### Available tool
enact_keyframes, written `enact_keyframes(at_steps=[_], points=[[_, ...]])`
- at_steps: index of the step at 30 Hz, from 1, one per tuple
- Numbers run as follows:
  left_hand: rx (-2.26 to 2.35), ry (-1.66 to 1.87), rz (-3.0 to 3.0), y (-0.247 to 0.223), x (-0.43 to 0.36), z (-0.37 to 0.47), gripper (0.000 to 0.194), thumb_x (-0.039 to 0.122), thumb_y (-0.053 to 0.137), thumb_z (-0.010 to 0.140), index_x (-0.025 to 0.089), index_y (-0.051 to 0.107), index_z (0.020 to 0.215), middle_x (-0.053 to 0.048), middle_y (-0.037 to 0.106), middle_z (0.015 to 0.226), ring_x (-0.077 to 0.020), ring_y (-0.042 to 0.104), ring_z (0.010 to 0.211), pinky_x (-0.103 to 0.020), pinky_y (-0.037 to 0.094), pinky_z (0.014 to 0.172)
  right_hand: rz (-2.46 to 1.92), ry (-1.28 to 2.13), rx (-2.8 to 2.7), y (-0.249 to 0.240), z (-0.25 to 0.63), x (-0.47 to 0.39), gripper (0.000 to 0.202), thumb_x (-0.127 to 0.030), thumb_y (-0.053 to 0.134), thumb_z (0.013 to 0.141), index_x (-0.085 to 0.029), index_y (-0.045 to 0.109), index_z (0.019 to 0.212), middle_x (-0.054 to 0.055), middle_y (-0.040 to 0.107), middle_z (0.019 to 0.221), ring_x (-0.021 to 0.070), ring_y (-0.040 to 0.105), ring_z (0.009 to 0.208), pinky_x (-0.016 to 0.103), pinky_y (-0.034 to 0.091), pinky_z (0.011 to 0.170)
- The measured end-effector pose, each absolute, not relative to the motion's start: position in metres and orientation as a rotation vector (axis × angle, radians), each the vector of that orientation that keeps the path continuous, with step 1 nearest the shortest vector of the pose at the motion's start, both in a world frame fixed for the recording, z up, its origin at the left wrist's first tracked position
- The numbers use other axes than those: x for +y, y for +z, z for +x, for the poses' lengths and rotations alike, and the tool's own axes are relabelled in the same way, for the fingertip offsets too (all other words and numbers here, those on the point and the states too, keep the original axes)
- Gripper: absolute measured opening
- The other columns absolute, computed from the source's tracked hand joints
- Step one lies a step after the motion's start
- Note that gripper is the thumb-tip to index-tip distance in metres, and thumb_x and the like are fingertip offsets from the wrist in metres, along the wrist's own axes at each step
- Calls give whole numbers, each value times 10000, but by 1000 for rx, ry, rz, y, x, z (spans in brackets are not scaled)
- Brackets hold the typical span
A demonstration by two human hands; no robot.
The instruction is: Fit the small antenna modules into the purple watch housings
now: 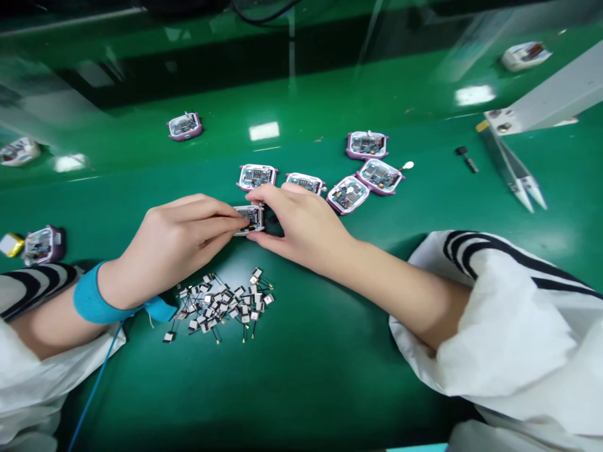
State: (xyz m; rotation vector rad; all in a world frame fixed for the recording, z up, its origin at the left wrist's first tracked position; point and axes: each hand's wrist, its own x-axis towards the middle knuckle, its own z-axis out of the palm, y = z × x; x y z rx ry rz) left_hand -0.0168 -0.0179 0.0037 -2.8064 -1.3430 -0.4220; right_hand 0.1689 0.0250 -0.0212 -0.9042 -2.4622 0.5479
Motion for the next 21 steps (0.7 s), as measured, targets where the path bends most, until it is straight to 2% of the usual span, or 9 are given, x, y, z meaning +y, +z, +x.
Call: enact_keyframes(at_steps=[7, 14, 21], points=[[-1326, -403, -2754, 2, -17, -16, 205, 225, 445, 850, 200, 649, 850, -14, 634, 838, -156, 583, 768, -247, 460, 621, -902, 555, -2480, -20, 169, 26, 333, -343, 588, 727, -172, 531, 1007, 31, 628, 997, 181, 569, 861, 293, 440, 677], [-1318, -405, -2731, 1, -18, -15, 211, 237, 435, 854, 214, 642, 885, -19, 621, 840, -144, 558, 740, -256, 455, 623, -939, 603, -2508, -19, 168, 26, 328, -338, 573, 736, -192, 533, 1026, 23, 608, 1028, 207, 557, 923, 335, 449, 739], [-1318, -394, -2742, 1, -18, -15, 187, 239, 459, 846, 234, 629, 924, -25, 617, 855, -160, 555, 756, -279, 461, 635, -965, 600, -2523, -19, 169, 27, 340, -338, 567, 739, -177, 519, 1035, 15, 601, 1005, 195, 553, 910, 329, 445, 751]])
